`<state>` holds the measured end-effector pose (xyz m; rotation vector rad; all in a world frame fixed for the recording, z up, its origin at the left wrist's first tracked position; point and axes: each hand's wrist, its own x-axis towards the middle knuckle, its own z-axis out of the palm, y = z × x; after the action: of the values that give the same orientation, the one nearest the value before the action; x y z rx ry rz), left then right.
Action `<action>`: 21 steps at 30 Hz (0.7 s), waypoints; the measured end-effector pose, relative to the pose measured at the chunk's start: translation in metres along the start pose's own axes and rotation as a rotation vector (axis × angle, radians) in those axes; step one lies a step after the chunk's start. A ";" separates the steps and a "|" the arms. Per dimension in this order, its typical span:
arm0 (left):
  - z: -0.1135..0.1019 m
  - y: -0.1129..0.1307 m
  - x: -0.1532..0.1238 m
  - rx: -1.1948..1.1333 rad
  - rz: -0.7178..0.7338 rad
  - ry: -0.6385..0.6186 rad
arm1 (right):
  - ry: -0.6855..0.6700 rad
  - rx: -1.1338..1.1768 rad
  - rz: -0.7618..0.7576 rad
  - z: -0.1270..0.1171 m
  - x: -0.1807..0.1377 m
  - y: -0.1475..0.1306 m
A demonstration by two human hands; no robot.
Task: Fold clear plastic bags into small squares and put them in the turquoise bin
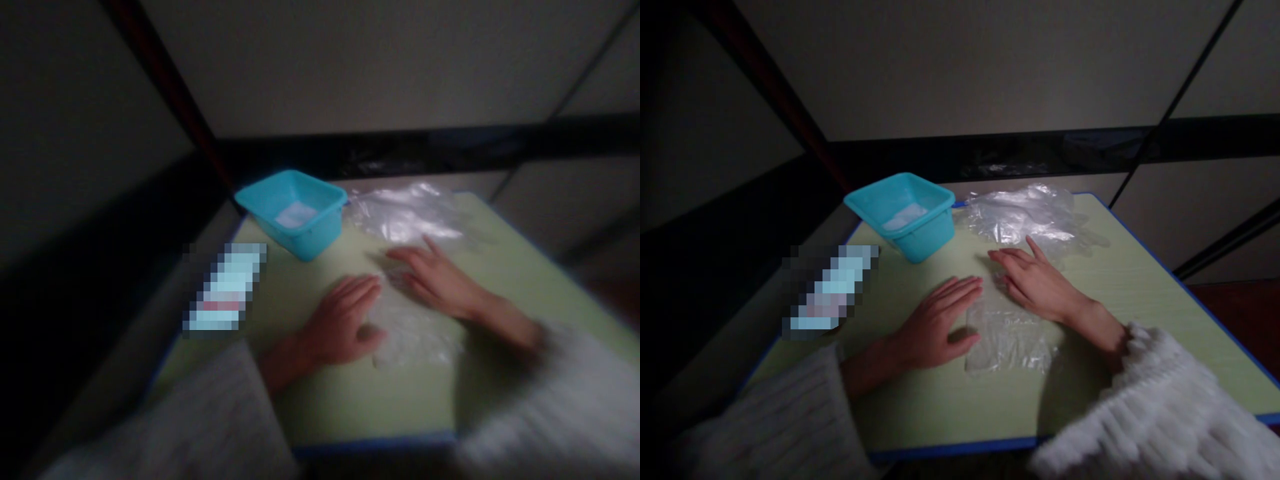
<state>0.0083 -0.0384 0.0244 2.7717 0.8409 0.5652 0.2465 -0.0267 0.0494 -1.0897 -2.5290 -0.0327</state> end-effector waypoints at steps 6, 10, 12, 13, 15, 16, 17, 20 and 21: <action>0.001 0.004 -0.006 0.073 -0.034 -0.198 | -0.007 -0.014 0.000 -0.003 -0.001 -0.003; -0.004 -0.006 -0.009 0.107 -0.049 -0.233 | -0.011 -0.008 0.023 -0.007 -0.002 -0.005; -0.006 -0.015 -0.011 0.132 -0.068 -0.241 | -0.024 -0.002 0.032 -0.008 -0.003 -0.006; -0.007 -0.019 -0.012 0.143 -0.077 -0.245 | -0.034 -0.001 0.033 -0.008 -0.003 -0.006; -0.008 -0.026 -0.013 0.152 -0.087 -0.255 | -0.050 -0.002 0.031 -0.007 -0.004 -0.006; -0.008 -0.028 -0.013 0.149 -0.089 -0.260 | -0.052 0.000 0.027 -0.006 -0.004 -0.006; -0.008 -0.030 -0.013 0.141 -0.091 -0.261 | -0.051 0.004 0.020 -0.006 -0.004 -0.006; -0.010 -0.030 -0.012 0.094 -0.087 -0.242 | -0.058 0.041 -0.049 -0.008 -0.004 -0.010; -0.010 -0.029 -0.011 0.070 -0.077 -0.229 | -0.067 0.070 -0.100 -0.009 -0.004 -0.013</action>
<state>-0.0188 -0.0204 0.0221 2.7815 0.9248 0.2027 0.2428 -0.0398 0.0581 -0.9525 -2.6212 0.0661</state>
